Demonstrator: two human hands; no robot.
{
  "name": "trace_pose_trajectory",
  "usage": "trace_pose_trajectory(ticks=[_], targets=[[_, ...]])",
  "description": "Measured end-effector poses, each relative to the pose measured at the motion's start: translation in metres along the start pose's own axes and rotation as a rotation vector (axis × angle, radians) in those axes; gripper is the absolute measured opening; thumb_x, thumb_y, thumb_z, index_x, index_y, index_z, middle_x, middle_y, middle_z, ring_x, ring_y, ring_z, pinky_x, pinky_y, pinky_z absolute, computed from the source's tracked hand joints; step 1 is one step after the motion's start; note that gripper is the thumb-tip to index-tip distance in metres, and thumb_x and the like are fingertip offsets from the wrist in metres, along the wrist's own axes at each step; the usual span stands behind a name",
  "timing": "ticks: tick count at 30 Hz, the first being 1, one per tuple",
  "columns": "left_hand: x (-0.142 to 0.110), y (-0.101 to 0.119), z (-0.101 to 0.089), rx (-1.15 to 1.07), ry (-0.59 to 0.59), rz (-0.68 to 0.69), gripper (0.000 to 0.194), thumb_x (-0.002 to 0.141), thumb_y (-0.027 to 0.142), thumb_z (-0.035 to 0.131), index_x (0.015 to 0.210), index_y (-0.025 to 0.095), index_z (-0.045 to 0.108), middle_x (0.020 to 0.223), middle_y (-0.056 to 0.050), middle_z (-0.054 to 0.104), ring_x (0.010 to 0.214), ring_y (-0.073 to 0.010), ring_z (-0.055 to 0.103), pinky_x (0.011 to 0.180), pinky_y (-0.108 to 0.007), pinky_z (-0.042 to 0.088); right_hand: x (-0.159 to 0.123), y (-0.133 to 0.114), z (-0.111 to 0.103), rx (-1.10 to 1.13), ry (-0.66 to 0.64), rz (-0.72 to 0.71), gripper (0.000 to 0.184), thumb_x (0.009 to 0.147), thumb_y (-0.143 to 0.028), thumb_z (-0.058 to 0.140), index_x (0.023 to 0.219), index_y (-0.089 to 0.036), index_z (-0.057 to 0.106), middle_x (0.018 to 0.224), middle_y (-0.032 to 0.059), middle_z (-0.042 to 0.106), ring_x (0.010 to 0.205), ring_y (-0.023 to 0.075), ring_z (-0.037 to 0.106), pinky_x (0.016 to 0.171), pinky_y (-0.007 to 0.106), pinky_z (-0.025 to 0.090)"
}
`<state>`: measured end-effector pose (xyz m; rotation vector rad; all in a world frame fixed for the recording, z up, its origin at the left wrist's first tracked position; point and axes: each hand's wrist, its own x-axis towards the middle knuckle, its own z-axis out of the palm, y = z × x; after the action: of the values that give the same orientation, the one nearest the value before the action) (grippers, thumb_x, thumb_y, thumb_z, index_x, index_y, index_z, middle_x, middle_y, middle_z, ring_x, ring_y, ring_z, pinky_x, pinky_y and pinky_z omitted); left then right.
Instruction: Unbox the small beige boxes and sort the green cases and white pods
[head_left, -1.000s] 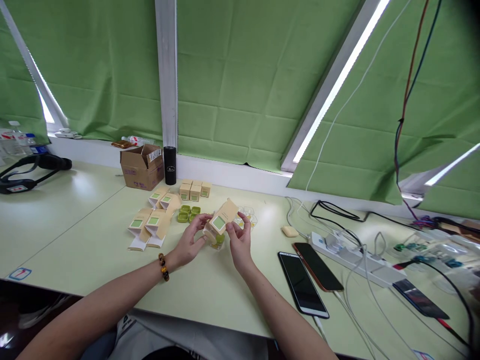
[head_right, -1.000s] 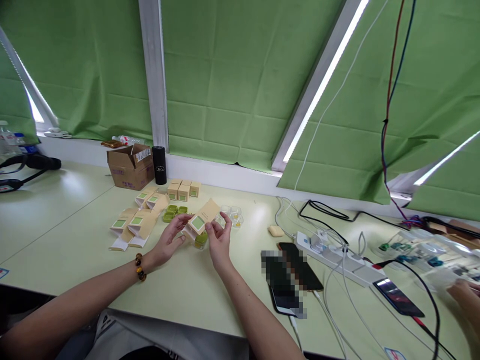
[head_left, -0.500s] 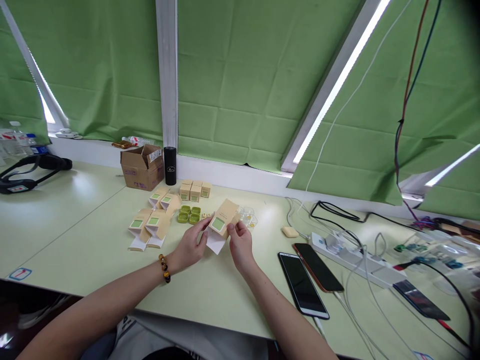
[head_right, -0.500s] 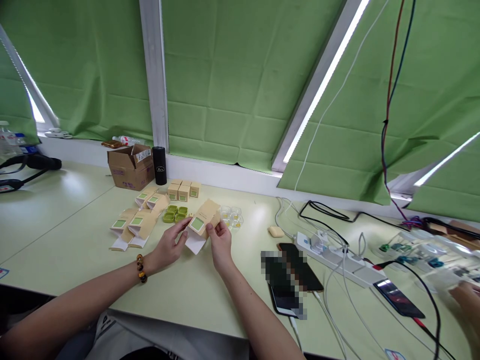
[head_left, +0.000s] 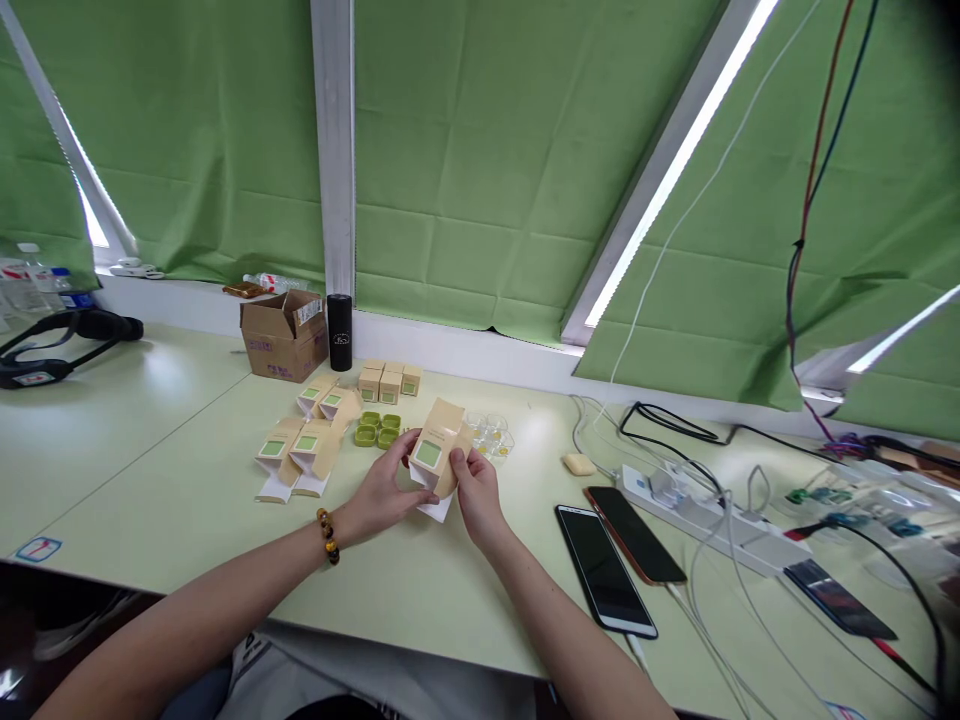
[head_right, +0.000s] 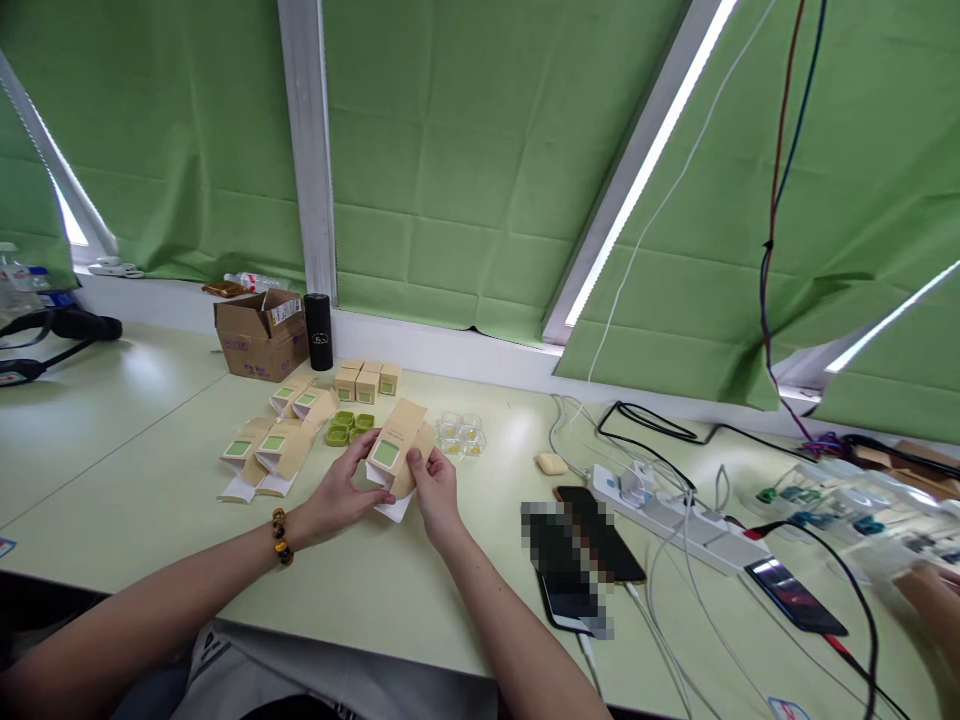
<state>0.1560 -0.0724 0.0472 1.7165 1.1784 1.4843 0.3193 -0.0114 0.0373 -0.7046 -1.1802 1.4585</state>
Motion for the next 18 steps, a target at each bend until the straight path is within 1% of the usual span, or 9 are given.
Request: trace_pose_trajectory(ticks=[2, 3, 6, 8, 10, 12, 15, 18], targets=[[0.001, -0.001, -0.001, -0.040, -0.017, -0.002, 0.088, 0.071, 0.026, 0.091, 0.148, 0.027, 0.049, 0.149, -0.010, 0.058, 0.136, -0.0319, 0.056, 0.114, -0.043, 0.047, 0.001, -0.001, 0.000, -0.001, 0.021, 0.010, 0.055, 0.075, -0.067, 0.082, 0.102, -0.020, 0.075, 0.105, 0.0103, 0.081, 0.091, 0.0272, 0.076, 0.081, 0.038, 0.060], [0.001, -0.002, -0.001, -0.072, -0.022, -0.001, 0.083, 0.075, 0.031, 0.089, 0.147, 0.026, 0.050, 0.147, -0.011, 0.059, 0.134, -0.0317, 0.057, 0.113, -0.043, 0.048, 0.001, -0.002, 0.000, -0.007, 0.027, 0.013, 0.055, 0.074, -0.066, 0.082, 0.102, -0.020, 0.075, 0.105, 0.0103, 0.081, 0.092, 0.0272, 0.076, 0.082, 0.038, 0.060], [0.005, -0.008, -0.003, -0.189, -0.014, -0.026, 0.056, 0.089, 0.044, 0.076, 0.136, 0.020, 0.058, 0.133, -0.014, 0.067, 0.121, -0.0279, 0.065, 0.103, -0.039, 0.053, 0.000, -0.004, 0.000, -0.022, 0.031, 0.013, 0.053, 0.074, -0.063, 0.084, 0.103, -0.019, 0.075, 0.107, 0.0108, 0.081, 0.093, 0.0277, 0.076, 0.082, 0.039, 0.061], [0.008, -0.011, -0.004, -0.239, 0.014, -0.067, 0.043, 0.092, 0.049, 0.071, 0.121, 0.017, 0.063, 0.117, -0.013, 0.072, 0.107, -0.0245, 0.069, 0.093, -0.036, 0.055, -0.001, -0.005, 0.000, -0.010, 0.001, 0.002, 0.054, 0.074, -0.062, 0.085, 0.105, -0.020, 0.075, 0.109, 0.0111, 0.081, 0.094, 0.0284, 0.076, 0.082, 0.040, 0.062], [0.011, -0.013, -0.006, -0.255, 0.056, -0.101, 0.041, 0.089, 0.053, 0.073, 0.106, 0.017, 0.064, 0.102, -0.009, 0.073, 0.094, -0.0209, 0.069, 0.084, -0.032, 0.056, -0.001, -0.006, 0.000, 0.014, -0.048, -0.012, 0.054, 0.073, -0.059, 0.087, 0.108, -0.020, 0.074, 0.111, 0.0114, 0.081, 0.098, 0.0297, 0.076, 0.084, 0.042, 0.062], [0.013, -0.013, -0.007, -0.261, 0.085, -0.125, 0.042, 0.085, 0.055, 0.076, 0.096, 0.017, 0.063, 0.092, -0.006, 0.070, 0.084, -0.0177, 0.066, 0.079, -0.030, 0.054, -0.002, -0.007, 0.000, 0.030, -0.076, -0.021, 0.055, 0.071, -0.056, 0.089, 0.110, -0.020, 0.073, 0.111, 0.0116, 0.081, 0.099, 0.0306, 0.077, 0.085, 0.043, 0.063], [0.014, -0.014, -0.008, -0.286, 0.088, -0.150, 0.042, 0.083, 0.055, 0.078, 0.087, 0.017, 0.061, 0.085, -0.003, 0.066, 0.078, -0.0149, 0.061, 0.076, -0.028, 0.052, -0.002, -0.008, 0.000, 0.026, -0.044, -0.019, 0.051, 0.073, -0.053, 0.088, 0.108, -0.020, 0.074, 0.107, 0.0104, 0.081, 0.094, 0.0298, 0.078, 0.083, 0.044, 0.063], [0.013, -0.016, -0.008, -0.293, 0.074, -0.149, 0.042, 0.083, 0.056, 0.077, 0.083, 0.017, 0.061, 0.080, -0.001, 0.063, 0.074, -0.0138, 0.058, 0.073, -0.027, 0.050, -0.002, -0.008, 0.000, -0.003, 0.005, -0.013, 0.048, 0.072, -0.054, 0.087, 0.104, -0.020, 0.075, 0.103, 0.0093, 0.082, 0.088, 0.0289, 0.078, 0.079, 0.043, 0.064]])
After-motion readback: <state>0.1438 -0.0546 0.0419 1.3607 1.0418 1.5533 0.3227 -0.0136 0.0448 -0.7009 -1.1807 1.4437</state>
